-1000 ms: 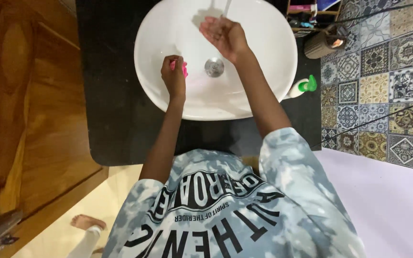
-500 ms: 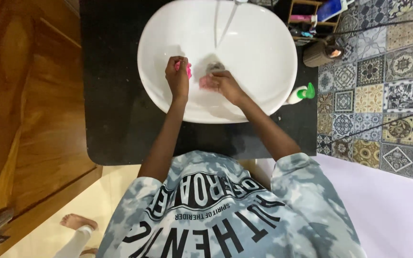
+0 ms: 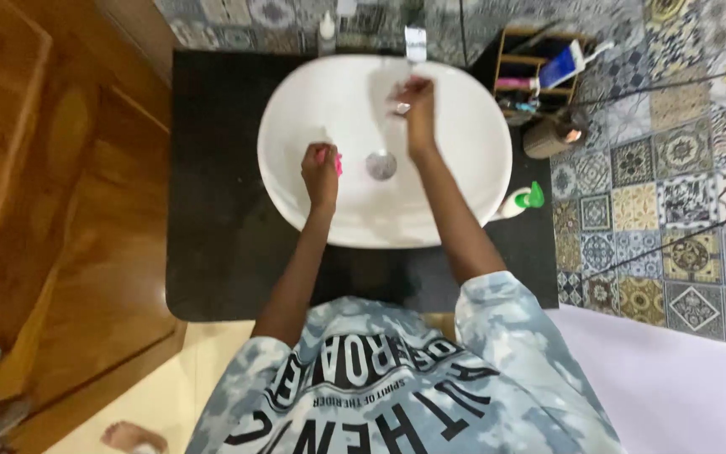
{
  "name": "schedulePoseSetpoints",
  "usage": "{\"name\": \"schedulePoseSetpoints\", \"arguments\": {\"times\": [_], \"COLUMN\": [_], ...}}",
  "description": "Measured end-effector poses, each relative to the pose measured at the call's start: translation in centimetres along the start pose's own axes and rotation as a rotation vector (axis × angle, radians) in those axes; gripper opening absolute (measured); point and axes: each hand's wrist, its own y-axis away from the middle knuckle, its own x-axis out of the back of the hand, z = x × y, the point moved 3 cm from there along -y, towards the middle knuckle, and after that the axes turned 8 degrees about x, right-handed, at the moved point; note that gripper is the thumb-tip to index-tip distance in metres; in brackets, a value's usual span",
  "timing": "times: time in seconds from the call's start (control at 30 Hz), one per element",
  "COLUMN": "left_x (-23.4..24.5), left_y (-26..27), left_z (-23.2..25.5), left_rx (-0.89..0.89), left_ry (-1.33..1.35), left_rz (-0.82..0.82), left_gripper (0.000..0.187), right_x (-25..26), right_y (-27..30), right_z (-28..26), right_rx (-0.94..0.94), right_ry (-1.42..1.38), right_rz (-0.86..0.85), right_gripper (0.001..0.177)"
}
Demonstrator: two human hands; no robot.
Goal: Cleaning a bathroom sink and the surrounding countertop using a pink cleaning cloth.
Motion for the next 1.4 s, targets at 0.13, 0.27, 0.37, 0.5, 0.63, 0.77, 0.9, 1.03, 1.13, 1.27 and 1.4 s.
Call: {"name": "schedulePoseSetpoints", "arguments": {"times": [0.13, 0.27, 0.37, 0.5, 0.63, 0.77, 0.9, 1.03, 1.13, 1.27, 1.4], "left_x": [0.1, 0.3, 0.3, 0.1, 0.1, 0.1, 0.7, -1.3, -0.7, -0.3, 0.0], "left_y": [0.5, 0.3, 0.1, -0.9, 0.5, -0.8, -0.9, -2.2, 0.4, -1.2, -2.6], "left_z": [0.4, -0.1, -0.5, -2.2, 0.7, -1.6, -2.9, -1.1, 0.1, -2.8, -4.7], "left_rx": [0.041, -0.072, 0.032, 0.044, 0.043, 0.022, -0.103, 0.054, 0.075, 0.158, -0.035], "left_ry": [-0.036, -0.083, -0.1, -0.001, -0.168, -0.098, -0.145, -0.1, -0.177, -0.059, -0.047], "left_rz": [0.009, 0.024, 0.053, -0.001, 0.061, 0.055, 0.052, 0.028, 0.013, -0.002, -0.069], "left_gripper": [0.012, 0.012, 0.012, 0.013, 0.017, 0.018, 0.019, 0.018, 0.018, 0.016, 0.017], "right_x": [-5.6, -8.1, -10.2, -13.0, -15.5, -14.5, -13.8, -19.3, -20.1, -17.7, -8.5], "right_y": [0.4, -4.1, -8.0, -12.5, -14.6, -18.4, -15.2, -14.4, -10.7, -7.0, -6.2], "right_z": [0.4, 3.5, 5.3, 5.6, 4.2, 8.9, 8.4, 1.7, -0.4, 0.0, 10.7], "right_rx": [-0.135, -0.323, -0.379, -0.034, 0.428, -0.308, -0.485, -0.417, -0.582, -0.564, -0.669], "right_ry": [0.098, -0.205, -0.273, 0.129, 0.771, -0.293, -0.868, -1.416, -1.421, -1.054, -1.122], "right_rz": [-0.252, -0.306, -0.224, 0.091, 0.097, 0.043, 0.002, -0.261, -0.018, -0.181, -0.258], "right_gripper": [0.033, 0.036, 0.044, 0.089, 0.097, 0.089, 0.074, 0.095, 0.105, 0.094, 0.068]}}
